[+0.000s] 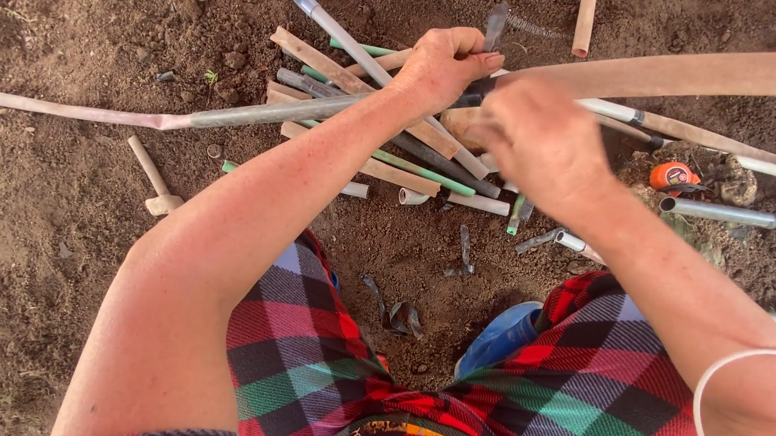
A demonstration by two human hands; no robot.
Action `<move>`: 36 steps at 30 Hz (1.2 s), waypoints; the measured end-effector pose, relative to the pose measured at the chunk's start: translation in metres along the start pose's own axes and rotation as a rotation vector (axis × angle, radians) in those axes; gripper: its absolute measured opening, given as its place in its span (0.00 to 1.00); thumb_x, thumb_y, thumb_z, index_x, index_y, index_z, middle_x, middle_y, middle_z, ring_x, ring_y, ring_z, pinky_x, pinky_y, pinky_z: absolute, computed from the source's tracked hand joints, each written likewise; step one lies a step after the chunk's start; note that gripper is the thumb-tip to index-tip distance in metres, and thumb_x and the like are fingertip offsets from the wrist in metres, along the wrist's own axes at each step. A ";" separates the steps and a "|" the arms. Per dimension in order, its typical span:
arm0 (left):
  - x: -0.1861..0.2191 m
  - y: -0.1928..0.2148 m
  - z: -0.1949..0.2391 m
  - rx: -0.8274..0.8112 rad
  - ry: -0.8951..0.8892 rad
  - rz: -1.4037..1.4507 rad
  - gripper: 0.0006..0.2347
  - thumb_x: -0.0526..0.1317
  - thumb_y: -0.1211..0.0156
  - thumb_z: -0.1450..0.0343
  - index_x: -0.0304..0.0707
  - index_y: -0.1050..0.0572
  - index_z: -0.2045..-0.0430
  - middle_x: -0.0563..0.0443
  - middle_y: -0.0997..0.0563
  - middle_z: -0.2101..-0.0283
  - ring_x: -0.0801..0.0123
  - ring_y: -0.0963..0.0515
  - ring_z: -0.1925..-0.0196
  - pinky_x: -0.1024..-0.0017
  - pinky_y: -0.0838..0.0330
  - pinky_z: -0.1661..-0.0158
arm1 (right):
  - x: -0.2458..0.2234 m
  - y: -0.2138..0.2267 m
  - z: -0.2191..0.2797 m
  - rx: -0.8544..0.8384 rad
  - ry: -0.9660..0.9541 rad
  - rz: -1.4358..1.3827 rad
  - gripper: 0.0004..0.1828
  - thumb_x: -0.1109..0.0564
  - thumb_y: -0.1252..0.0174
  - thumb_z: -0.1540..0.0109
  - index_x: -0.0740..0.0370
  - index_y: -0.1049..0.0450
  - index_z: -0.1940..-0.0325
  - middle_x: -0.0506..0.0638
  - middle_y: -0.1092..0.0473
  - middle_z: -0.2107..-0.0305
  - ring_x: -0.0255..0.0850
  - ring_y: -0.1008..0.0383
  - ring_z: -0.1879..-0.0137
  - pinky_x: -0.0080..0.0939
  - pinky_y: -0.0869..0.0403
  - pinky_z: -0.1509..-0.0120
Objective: The person kneels on the ground and assembles various plastic pipes and fittings. They connect different colored pipes using black connectors and tie them together with black tape. The person handles multiple pipe segments and fittings, arranging them into a larger structure.
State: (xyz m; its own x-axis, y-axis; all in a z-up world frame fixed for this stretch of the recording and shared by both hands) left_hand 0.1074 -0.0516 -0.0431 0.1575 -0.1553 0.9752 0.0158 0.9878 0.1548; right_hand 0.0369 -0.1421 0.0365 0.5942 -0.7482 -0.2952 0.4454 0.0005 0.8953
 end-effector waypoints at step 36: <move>0.052 -0.025 0.038 -0.391 -0.112 -0.579 0.22 0.47 0.41 0.34 0.38 0.35 0.49 0.47 0.29 0.45 0.63 0.30 0.43 0.69 0.35 0.45 | 0.036 0.024 -0.008 0.391 0.177 0.513 0.11 0.47 0.41 0.41 0.55 0.27 0.63 0.48 0.25 0.68 0.45 0.25 0.60 0.46 0.31 0.55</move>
State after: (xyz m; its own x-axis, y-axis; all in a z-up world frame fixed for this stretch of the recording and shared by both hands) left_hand 0.0774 -0.0852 0.0094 -0.0859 -0.6362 0.7668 0.4233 0.6734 0.6061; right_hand 0.0739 -0.1637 0.0450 0.7820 -0.5970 0.1794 -0.1782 0.0617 0.9821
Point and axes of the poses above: each hand's wrist, its own z-axis away from the middle knuckle, its own y-axis out of the back of the hand, x = y × z, the point moved 10 cm from there along -z, towards the middle knuckle
